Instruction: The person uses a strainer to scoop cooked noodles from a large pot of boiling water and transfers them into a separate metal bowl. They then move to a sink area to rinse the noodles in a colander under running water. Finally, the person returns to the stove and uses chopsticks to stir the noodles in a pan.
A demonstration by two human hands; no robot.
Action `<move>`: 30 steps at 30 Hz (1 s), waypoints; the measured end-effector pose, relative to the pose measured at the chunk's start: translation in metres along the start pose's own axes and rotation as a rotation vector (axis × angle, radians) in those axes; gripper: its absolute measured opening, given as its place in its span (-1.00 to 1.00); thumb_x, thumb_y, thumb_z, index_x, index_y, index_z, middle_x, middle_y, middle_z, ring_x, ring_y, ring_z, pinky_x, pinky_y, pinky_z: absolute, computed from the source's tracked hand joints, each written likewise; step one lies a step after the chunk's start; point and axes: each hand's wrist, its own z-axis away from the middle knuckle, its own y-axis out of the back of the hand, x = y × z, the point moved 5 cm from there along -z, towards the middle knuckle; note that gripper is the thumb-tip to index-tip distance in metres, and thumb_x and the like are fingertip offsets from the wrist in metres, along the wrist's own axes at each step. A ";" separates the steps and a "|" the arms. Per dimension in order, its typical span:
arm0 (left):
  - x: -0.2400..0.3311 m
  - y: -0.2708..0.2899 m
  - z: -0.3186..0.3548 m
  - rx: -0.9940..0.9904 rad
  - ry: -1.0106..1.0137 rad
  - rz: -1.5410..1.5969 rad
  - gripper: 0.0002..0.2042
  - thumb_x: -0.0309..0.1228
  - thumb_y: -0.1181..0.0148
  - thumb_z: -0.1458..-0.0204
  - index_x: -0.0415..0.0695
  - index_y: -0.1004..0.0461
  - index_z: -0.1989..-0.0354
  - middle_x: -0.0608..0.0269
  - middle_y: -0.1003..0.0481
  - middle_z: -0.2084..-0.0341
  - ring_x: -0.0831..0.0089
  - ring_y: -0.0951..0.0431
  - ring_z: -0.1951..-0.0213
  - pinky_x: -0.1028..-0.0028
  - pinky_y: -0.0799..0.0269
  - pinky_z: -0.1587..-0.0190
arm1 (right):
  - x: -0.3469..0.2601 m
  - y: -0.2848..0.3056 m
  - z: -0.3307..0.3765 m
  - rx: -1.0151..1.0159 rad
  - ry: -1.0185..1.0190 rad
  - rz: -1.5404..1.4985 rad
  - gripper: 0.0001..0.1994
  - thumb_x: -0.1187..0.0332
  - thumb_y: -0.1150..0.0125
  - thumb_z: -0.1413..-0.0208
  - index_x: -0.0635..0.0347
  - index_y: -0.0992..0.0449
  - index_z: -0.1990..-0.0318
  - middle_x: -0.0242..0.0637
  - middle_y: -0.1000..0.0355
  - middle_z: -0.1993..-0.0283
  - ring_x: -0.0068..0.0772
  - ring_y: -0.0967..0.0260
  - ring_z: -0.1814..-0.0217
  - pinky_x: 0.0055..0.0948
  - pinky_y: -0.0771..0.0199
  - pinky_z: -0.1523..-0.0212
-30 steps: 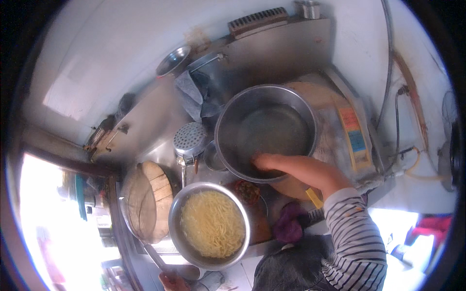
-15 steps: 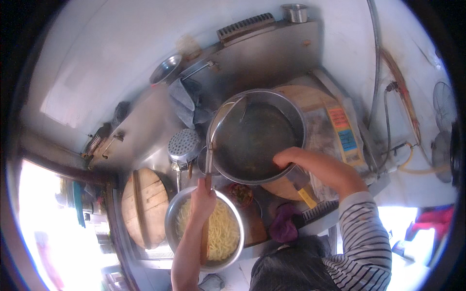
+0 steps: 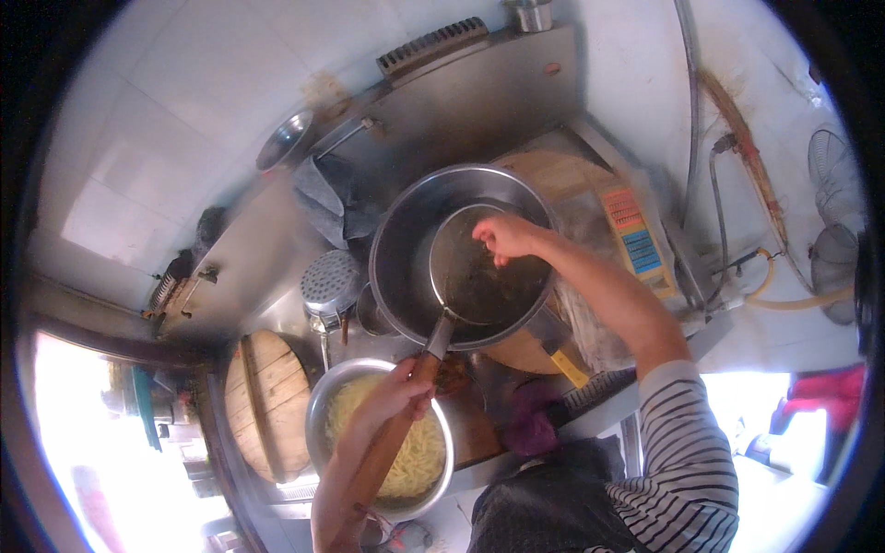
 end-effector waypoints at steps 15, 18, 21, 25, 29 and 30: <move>-0.026 0.006 0.048 0.175 -0.206 0.341 -0.78 -0.49 -0.02 0.01 -0.11 -0.19 0.19 0.24 -0.31 0.60 0.50 -0.29 0.67 0.52 -0.19 0.72 | 0.062 -0.005 -0.005 -0.082 -0.154 0.682 -0.73 0.39 -0.10 0.17 0.17 -0.51 0.23 -0.09 -0.45 0.19 -0.06 -0.39 0.14 -0.20 -0.38 0.15; -0.032 0.004 0.067 0.241 -0.263 0.526 -0.80 -0.51 0.01 0.01 -0.10 -0.22 0.19 0.27 -0.30 0.59 0.54 -0.24 0.69 0.56 -0.10 0.73 | 0.080 -0.056 -0.017 -0.330 -0.207 0.778 -0.70 0.37 -0.03 0.13 0.20 -0.51 0.19 -0.04 -0.43 0.11 -0.05 -0.37 0.06 -0.18 -0.35 0.09; -0.049 0.007 0.103 0.419 -0.293 0.505 -0.79 -0.55 0.01 0.02 -0.09 -0.23 0.19 0.30 -0.29 0.59 0.57 -0.21 0.71 0.59 -0.06 0.73 | 0.082 -0.090 -0.015 -0.424 -0.254 0.862 -0.69 0.35 -0.04 0.11 0.21 -0.51 0.17 -0.04 -0.42 0.10 -0.06 -0.37 0.04 -0.22 -0.35 0.06; -0.090 0.007 0.173 0.791 -0.272 0.424 -0.75 -0.58 0.03 0.07 -0.10 -0.22 0.17 0.36 -0.27 0.64 0.62 -0.21 0.73 0.64 0.00 0.77 | 0.073 -0.113 -0.014 -0.453 -0.319 0.765 -0.73 0.35 -0.03 0.10 0.25 -0.53 0.24 -0.02 -0.43 0.13 -0.07 -0.39 0.08 -0.21 -0.35 0.11; -0.161 0.007 0.246 1.017 -0.293 0.274 -0.81 -0.57 0.04 0.05 -0.10 -0.23 0.23 0.39 -0.27 0.67 0.62 -0.23 0.75 0.63 -0.09 0.78 | 0.091 -0.140 -0.024 -0.487 -0.281 0.804 -0.74 0.34 -0.03 0.10 0.29 -0.54 0.29 0.00 -0.46 0.22 -0.06 -0.43 0.17 -0.19 -0.37 0.18; -0.188 0.008 0.266 1.050 -0.256 0.262 -0.81 -0.59 0.04 0.05 -0.10 -0.21 0.26 0.37 -0.27 0.67 0.60 -0.23 0.77 0.61 -0.13 0.78 | 0.086 -0.148 -0.026 -0.543 -0.306 0.848 -0.72 0.32 -0.06 0.10 0.29 -0.52 0.26 0.00 -0.45 0.21 -0.08 -0.43 0.18 -0.18 -0.39 0.20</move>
